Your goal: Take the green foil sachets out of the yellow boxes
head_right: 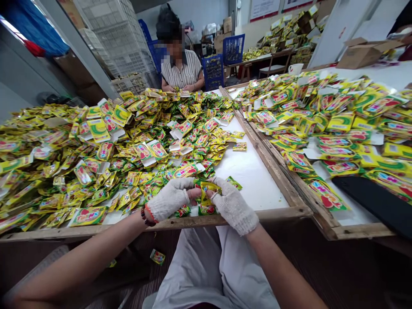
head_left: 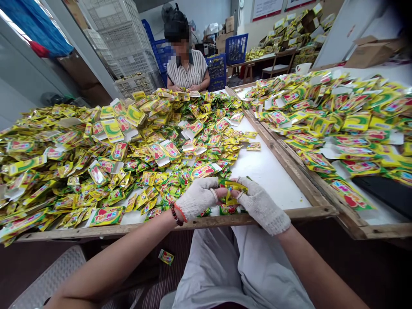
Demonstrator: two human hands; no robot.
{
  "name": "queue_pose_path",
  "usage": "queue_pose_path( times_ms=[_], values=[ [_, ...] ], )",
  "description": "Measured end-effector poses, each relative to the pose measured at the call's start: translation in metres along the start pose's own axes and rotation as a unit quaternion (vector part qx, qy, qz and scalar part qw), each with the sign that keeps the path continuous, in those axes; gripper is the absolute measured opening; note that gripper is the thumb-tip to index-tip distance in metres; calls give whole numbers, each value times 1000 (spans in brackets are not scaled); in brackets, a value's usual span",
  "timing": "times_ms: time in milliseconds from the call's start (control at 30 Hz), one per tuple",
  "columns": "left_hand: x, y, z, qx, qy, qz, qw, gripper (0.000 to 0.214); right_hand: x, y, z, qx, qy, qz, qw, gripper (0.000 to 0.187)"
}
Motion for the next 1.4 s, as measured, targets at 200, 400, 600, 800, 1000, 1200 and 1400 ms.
queue_pose_path(
  times_ms=[200,400,600,800,1000,1200,1400],
  values=[
    [11,5,-7,4,-42,9,999,41,0,4,-13,-11,-1,8,1000,29],
    [-37,-5,31,-180,-503,-101,839,47,-9,1,-4,-71,4,-31,997,27],
    [-11,-30,49,-168,-583,-35,794,80,-14,-3,27,-149,-43,-80,985,32],
    [-24,0,10,-90,-563,-183,801,63,-11,-19,37,-72,68,-18,995,24],
    [-24,7,-7,-33,-522,-219,824,65,8,-21,31,15,194,54,979,16],
    [-17,1,-6,-77,-435,-210,872,49,15,-9,24,-104,273,73,954,27],
    [-2,-2,-12,-69,-487,-236,838,62,-2,-7,25,-24,293,35,955,19]
  ],
)
Point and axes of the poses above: each hand's wrist, its own y-axis away from the middle knuckle, its own z-axis out of the back of the hand, x = y × z, the point moved 8 cm from there along -y, towards the middle knuckle, and after that the axes turned 11 degrees about y, right-handed, at the moved point
